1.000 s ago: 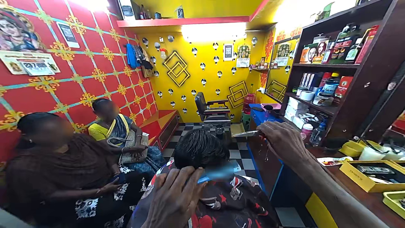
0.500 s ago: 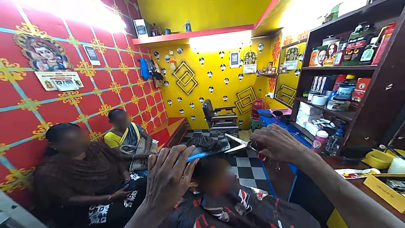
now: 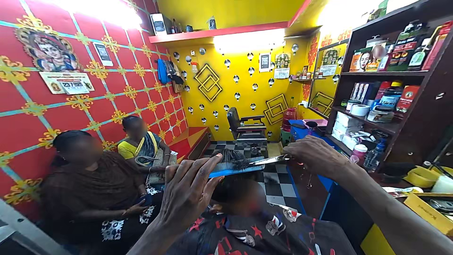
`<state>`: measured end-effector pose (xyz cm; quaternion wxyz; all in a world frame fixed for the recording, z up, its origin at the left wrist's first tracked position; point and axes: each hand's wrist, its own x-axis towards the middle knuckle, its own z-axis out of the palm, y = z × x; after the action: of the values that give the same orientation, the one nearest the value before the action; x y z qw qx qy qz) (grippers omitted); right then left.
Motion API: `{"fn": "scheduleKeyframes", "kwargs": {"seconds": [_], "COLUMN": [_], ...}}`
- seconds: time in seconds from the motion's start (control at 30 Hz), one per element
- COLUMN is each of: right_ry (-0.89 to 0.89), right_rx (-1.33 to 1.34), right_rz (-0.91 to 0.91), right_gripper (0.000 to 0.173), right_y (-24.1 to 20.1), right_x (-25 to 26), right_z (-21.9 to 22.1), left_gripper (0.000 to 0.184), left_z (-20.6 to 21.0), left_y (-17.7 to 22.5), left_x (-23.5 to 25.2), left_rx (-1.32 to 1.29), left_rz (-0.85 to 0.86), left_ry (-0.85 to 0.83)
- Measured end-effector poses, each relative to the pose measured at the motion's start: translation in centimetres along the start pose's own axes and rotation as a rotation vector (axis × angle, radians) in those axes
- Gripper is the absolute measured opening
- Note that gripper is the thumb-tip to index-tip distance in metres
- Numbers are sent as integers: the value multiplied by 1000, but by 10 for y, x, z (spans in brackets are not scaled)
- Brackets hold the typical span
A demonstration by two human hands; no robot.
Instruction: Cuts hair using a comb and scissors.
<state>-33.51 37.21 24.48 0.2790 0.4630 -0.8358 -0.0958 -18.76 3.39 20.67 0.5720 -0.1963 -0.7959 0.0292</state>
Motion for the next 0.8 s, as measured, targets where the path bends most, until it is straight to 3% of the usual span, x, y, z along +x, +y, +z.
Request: {"fn": "scheduleKeyframes", "kwargs": {"seconds": [0.13,0.3,0.5,0.6,0.67,0.8], "right_ry": [-38,39,113,202,262,219], "right_rx": [-5,-52,-6,-33,-51,-56], "right_rz": [-71,-129,42,111,66,-64], "right_gripper": [44,34,28,30,29,33], "right_y": [-24,-36,-17,-6,3,15], "right_x": [16,16,3,2,5,18], "right_z": [-12,-30,-23,-18,-15,-13], "left_gripper": [49,51,32,34,35,33], "left_z": [-5,-13,-21,-27,-21,-22], "left_y": [-1,-3,14,39,43,18], "left_x": [-3,-5,-41,-75,-83,-51], "left_rx": [-9,-20,-60,-53,-13,16], "left_rz": [0,-2,-184,-163,-139,-266], "left_ry": [14,13,75,-33,-91,-34]}}
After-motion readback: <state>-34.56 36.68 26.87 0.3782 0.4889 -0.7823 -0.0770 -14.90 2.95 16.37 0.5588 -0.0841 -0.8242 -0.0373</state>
